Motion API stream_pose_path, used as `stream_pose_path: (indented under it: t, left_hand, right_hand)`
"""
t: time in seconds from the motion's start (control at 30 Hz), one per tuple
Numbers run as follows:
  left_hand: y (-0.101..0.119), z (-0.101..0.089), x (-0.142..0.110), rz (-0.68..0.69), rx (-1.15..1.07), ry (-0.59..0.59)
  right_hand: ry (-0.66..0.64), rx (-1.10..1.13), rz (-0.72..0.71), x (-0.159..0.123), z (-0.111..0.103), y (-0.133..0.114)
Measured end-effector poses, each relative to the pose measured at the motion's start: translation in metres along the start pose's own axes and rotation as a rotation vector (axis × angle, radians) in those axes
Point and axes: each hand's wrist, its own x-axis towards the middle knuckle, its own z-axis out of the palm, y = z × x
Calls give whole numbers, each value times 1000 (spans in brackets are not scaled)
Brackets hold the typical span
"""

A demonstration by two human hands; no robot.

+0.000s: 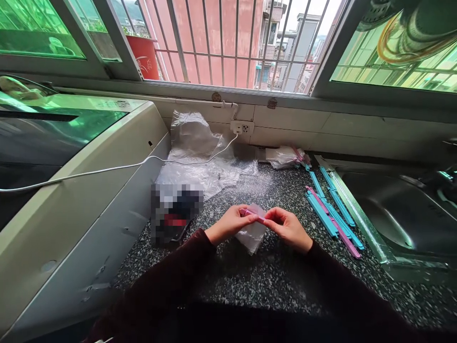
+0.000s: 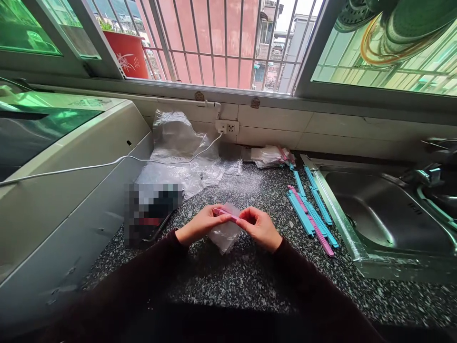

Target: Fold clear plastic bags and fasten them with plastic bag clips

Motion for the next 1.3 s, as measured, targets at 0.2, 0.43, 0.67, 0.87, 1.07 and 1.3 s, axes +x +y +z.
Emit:
stream_pose_path:
  t: [0.2, 0.43, 0.67, 0.87, 1.07, 1.3]
  left_hand:
    - [11, -14, 4, 50, -291, 196]
    - [9, -13, 3, 65, -239, 193]
    - [4, -1, -2, 38, -71, 117]
    - [-2, 2, 0, 20, -131, 10]
    - [-6, 1, 5, -32, -112, 32]
    - [1, -2, 1, -15, 2, 64]
  right_hand:
    - [183, 75, 6, 4, -14, 7]
    - [249, -143, -171, -3, -11, 5]
    - [259, -653, -536, -11, 4, 2]
    - [374, -692, -556, -8, 2, 2]
    - [356, -704, -569, -6, 2, 4]
    - [314, -833, -575, -5, 2, 11]
